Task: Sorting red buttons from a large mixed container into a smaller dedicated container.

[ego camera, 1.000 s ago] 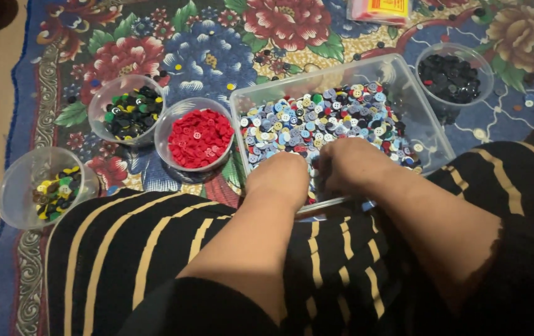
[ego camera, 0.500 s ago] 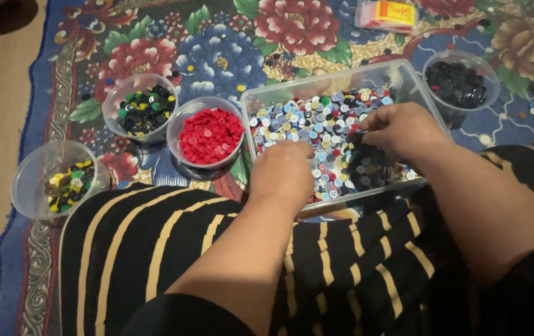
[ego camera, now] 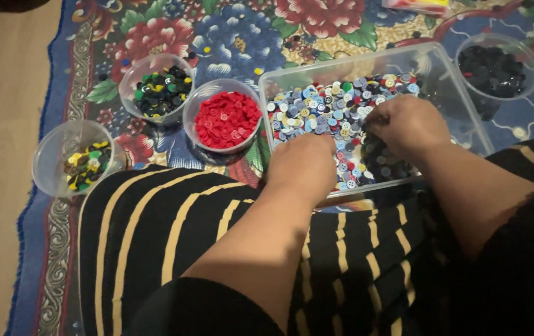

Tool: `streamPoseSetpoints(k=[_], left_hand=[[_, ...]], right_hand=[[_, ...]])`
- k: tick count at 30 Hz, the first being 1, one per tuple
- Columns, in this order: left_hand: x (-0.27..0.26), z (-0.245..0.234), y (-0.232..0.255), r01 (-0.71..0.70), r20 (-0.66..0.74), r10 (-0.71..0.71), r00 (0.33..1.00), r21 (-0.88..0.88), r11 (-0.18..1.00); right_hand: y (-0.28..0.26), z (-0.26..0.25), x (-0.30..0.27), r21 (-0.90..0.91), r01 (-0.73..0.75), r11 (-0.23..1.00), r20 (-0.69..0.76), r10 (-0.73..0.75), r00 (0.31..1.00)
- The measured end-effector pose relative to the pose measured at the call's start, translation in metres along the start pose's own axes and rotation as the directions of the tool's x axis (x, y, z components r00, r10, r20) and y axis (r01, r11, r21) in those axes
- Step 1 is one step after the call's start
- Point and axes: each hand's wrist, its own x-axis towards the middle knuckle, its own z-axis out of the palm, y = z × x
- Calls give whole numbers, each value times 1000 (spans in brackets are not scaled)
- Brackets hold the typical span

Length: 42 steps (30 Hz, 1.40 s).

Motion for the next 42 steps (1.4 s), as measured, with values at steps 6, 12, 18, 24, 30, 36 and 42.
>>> streamPoseSetpoints(k=[6,12,18,24,30,36,42], left_hand=[[0,-7,4,17,-11,-18,1000,-76,997],[-2,-12,7,105,-56,-117,992,-178,978],[-1,-9,5,148,-71,-165,984,-202,968],[-1,-11,3,162,-147,-236,961,-395,905],[1,-12,2,175,-134,-253,958,-426,888],[3,-7,-1,164,-157,-248,956,-411,897],[3,-6,3,132,-222,-228,948,-378,916]], right_hand=[[-9,5,-5,393,-64,917,-1,69,998],[-35,-14,-16,734,-96,672,240,-125,963],[-35,-26,-24,824,-33,565,213,-255,943],[-30,-25,-18,894,-33,447,139,-207,968],[-37,-32,-26,929,-91,359,152,-147,977],[-36,-15,-20,884,-8,467,115,-202,972],[-35,-7,-15,785,49,618,118,-226,967]])
